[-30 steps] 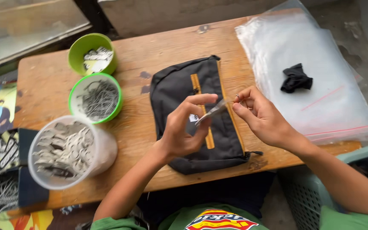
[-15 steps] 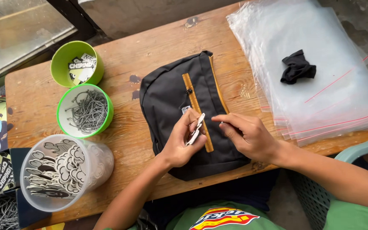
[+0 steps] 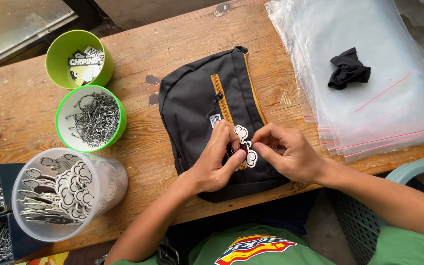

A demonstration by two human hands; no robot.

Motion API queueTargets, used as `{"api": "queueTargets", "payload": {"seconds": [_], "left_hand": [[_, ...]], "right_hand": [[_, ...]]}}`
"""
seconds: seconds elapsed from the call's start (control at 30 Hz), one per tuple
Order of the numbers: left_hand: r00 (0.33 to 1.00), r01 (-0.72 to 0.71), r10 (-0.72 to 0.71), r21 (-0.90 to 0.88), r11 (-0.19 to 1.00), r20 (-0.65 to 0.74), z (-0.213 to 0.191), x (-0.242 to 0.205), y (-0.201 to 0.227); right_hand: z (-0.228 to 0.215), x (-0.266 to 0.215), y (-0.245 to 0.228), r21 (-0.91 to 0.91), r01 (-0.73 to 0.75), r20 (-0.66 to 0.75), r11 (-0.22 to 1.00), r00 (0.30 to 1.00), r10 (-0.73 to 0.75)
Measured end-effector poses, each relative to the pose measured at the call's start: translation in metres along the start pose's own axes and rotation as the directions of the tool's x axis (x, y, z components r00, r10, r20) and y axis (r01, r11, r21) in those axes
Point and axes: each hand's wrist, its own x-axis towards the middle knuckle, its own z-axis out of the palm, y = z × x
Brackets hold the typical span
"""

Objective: The person attaches a small chain to a black bag, wipes a clear plastic bag with a cloth, places the bag inside the plastic bag, and seals it.

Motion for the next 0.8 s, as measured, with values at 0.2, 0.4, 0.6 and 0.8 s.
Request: {"api": "queueTargets", "payload": {"seconds": [0.2, 0.4, 0.6, 0.8], "left_hand": [[1.000, -0.019, 0.019, 0.025, 1.000, 0.016, 0.001, 0.002, 0.003], [1.000, -0.020, 0.020, 0.042, 0.999, 0.012, 0.000, 0.004, 0.003], [0.999, -0.038, 0.038, 0.057, 0.998, 0.006, -0.001, 0.003, 0.002], [0.999, -0.050, 0.048, 0.085, 0.995, 0.024, 0.001, 0.003, 0.004]], "right_hand": [[-0.002, -0.001, 0.004, -0.028, 0.014, 0.014, 1.000, 1.000, -0.014], [0.000, 0.005, -0.005, 0.010, 0.074, 0.040, 0.997, 0.996, -0.074], [-0.002, 0.005, -0.008, 0.071, 0.043, 0.049, 0.997, 0.998, -0.047], [0.001, 0.001, -0.002, 0.128, -0.037, 0.058, 0.991, 0.998, 0.030]]}}
